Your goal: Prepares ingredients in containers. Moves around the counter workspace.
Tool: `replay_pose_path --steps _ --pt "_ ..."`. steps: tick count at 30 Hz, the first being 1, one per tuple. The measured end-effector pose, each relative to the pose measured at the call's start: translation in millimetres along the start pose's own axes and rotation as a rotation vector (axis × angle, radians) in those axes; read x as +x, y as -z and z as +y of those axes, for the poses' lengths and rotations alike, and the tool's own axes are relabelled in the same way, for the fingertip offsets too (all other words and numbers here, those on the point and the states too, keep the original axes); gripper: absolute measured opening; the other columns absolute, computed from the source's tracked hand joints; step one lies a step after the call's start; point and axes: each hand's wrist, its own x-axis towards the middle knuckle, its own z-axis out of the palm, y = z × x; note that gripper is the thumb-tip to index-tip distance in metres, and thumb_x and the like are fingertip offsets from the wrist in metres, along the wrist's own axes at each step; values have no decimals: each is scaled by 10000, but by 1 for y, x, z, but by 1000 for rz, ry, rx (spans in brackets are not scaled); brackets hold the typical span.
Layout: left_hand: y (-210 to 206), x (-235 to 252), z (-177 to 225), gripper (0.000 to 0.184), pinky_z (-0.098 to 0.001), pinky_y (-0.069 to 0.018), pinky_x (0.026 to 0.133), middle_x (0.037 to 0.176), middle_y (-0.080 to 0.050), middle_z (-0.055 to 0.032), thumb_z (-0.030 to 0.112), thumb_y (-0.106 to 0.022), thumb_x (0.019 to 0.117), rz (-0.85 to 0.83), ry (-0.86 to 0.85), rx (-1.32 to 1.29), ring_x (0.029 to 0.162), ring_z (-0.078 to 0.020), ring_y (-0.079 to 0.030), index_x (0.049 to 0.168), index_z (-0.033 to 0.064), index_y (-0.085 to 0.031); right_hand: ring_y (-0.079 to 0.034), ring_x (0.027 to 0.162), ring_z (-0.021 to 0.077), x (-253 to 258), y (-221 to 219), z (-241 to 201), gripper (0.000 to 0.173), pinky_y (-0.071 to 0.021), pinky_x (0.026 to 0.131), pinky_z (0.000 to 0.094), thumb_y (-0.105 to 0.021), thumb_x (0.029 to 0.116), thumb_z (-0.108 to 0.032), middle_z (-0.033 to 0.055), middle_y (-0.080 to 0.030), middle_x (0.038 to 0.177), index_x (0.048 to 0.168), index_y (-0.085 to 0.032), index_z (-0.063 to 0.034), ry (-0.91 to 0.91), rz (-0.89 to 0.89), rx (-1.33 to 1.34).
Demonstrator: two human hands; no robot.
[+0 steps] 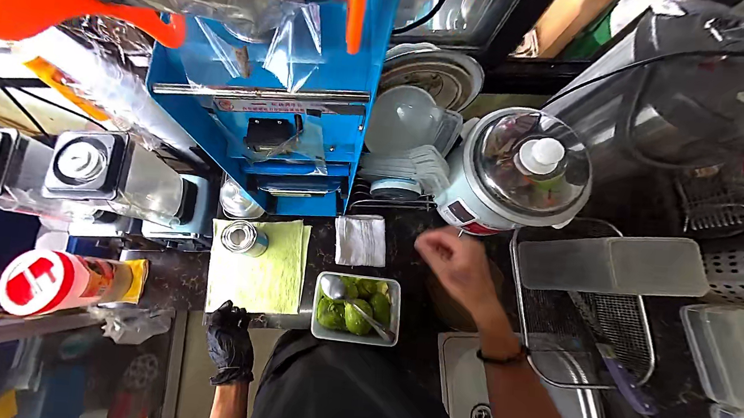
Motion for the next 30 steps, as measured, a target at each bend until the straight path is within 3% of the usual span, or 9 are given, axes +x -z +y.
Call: replay_pose_path --steps 4,6,9,12,15,18,23,26,30 --pt "-14 -4 -1 275 -299 -558 680 720 -598 47 185 -312 1100 -75 17 68 656 -99 -606 1003 121 -561 -616 1196 391 103 28 6 341 -500 1023 547 -491 1075 -179 260 -601 1323 1347 -614 -15 -5 242 -156" --pt "-20 -3 4 236 -300 -562 695 760 -611 35 158 -345 1092 -146 -10 116 690 -103 -618 1031 102 -566 -571 1258 458 155 36 4 391 -459 1044 618 -527 1037 -164 290 -578 1365 1392 -593 -14 -125 274 -289" --pt "-25 1 10 209 -300 -574 724 808 -634 11 125 -391 1069 -223 -120 172 730 -111 -634 1032 69 -589 -622 1114 546 207 43 -2 371 -483 862 734 -620 967 -178 332 -620 1263 1279 -646 21 -268 206 -478" --pt "-17 -2 12 229 -290 -572 740 820 -635 22 136 -377 1058 -240 -220 187 743 -102 -634 1025 74 -595 -613 1105 563 222 45 0 308 -472 849 744 -701 924 -177 354 -637 1192 1093 -686 80 -304 131 -536" --pt "-9 -7 12 254 -276 -566 755 832 -645 30 141 -361 1056 -195 -299 201 759 -85 -635 1036 59 -601 -592 1163 526 226 57 3 264 -488 913 715 -738 927 -231 319 -614 1256 1134 -758 -68 -61 198 -448" --pt "-10 -15 14 281 -281 -569 802 882 -646 24 143 -349 1058 -195 -341 267 797 -74 -639 1083 10 -595 -584 1216 488 207 80 -15 342 -438 1022 691 -680 976 -298 289 -642 1264 1196 -724 -40 198 213 -354" --pt "-23 -15 23 354 -322 -548 888 992 -672 -33 173 -347 1072 -409 -389 440 896 -98 -644 1171 -26 -623 -680 1027 162 98 113 -45 343 -558 906 323 -590 1042 -295 142 -706 1157 1208 -695 -15 381 299 -171" --pt "-50 -20 46 380 -309 -565 817 991 -693 -5 208 -329 1089 -678 -323 537 850 -82 -655 1247 19 -617 -670 1080 148 10 100 -54 210 -557 959 325 -586 1036 -127 116 -696 1172 1148 -700 8 508 339 -138" --pt "-88 -21 64 474 -278 -575 714 1009 -723 -31 302 -236 1101 -1012 2 493 799 -97 -676 1297 48 -585 -644 1231 227 -45 1 -33 103 -540 1055 424 -645 1006 -145 60 -737 1165 999 -736 -98 666 341 38"
